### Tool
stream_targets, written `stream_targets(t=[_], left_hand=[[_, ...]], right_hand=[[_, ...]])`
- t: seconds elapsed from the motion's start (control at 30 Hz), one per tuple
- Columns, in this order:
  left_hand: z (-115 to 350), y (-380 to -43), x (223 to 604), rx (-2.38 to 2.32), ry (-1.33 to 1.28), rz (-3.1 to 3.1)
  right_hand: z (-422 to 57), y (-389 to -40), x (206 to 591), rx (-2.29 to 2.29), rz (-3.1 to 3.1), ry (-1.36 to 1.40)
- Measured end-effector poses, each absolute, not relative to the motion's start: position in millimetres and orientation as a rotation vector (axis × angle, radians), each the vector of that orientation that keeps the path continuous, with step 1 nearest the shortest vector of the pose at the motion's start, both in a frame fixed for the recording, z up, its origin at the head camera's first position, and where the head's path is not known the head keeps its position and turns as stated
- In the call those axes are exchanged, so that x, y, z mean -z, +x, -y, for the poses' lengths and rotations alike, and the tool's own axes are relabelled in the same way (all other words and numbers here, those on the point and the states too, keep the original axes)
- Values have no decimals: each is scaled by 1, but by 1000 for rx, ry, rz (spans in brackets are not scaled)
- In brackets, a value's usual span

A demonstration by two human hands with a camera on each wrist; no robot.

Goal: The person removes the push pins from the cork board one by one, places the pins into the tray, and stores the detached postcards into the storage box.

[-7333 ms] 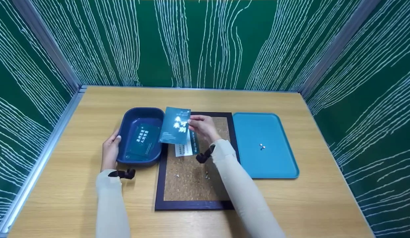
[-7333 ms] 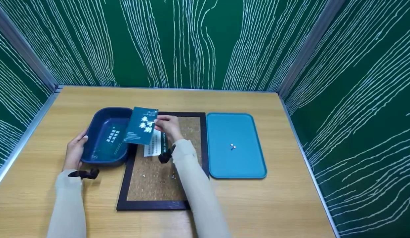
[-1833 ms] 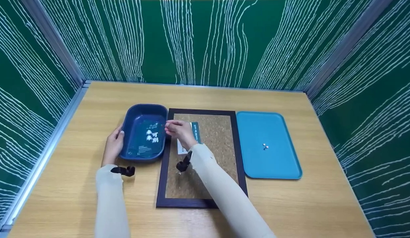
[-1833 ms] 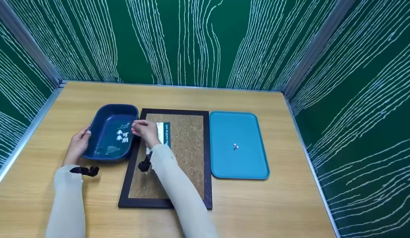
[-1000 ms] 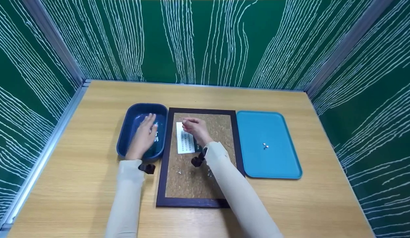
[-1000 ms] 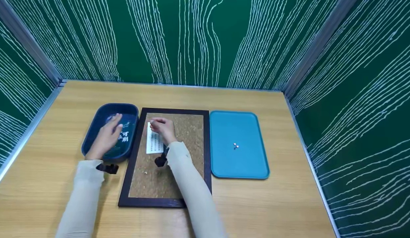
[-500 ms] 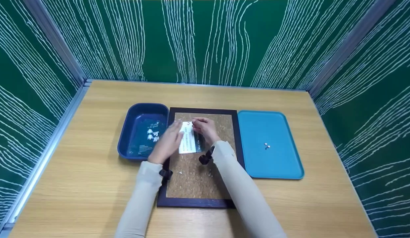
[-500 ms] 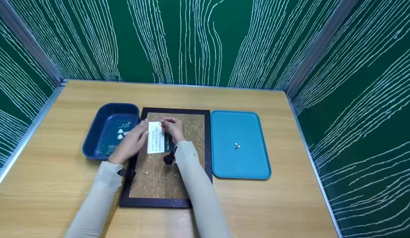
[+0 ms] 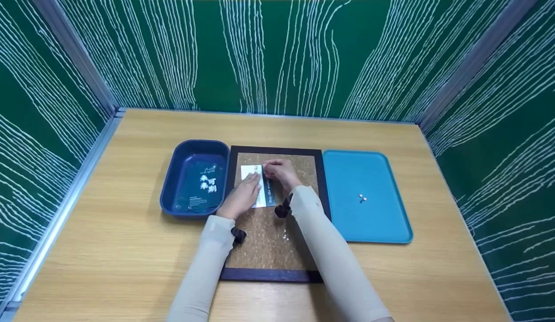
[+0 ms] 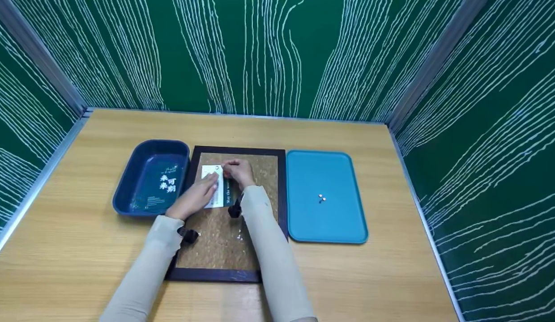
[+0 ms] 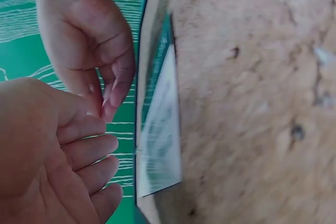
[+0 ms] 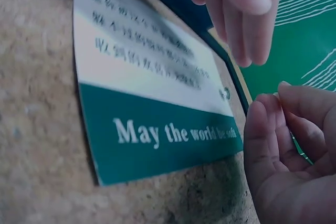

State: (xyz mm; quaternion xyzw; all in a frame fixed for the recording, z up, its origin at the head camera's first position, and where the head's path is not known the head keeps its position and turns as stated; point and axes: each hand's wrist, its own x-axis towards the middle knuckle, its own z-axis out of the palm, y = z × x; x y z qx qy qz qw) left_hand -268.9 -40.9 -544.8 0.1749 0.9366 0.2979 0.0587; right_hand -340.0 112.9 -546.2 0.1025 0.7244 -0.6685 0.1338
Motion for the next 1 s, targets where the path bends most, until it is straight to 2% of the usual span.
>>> stream_targets(t=[0.67,1.0], left_hand=[[35,-279,558,-878,590,-2771],[37,-278,562,-985,538,-2722]], right_hand=[[-105,-352,554,1734,-2321,234],[-99,-355,558,1520,-2501,41]])
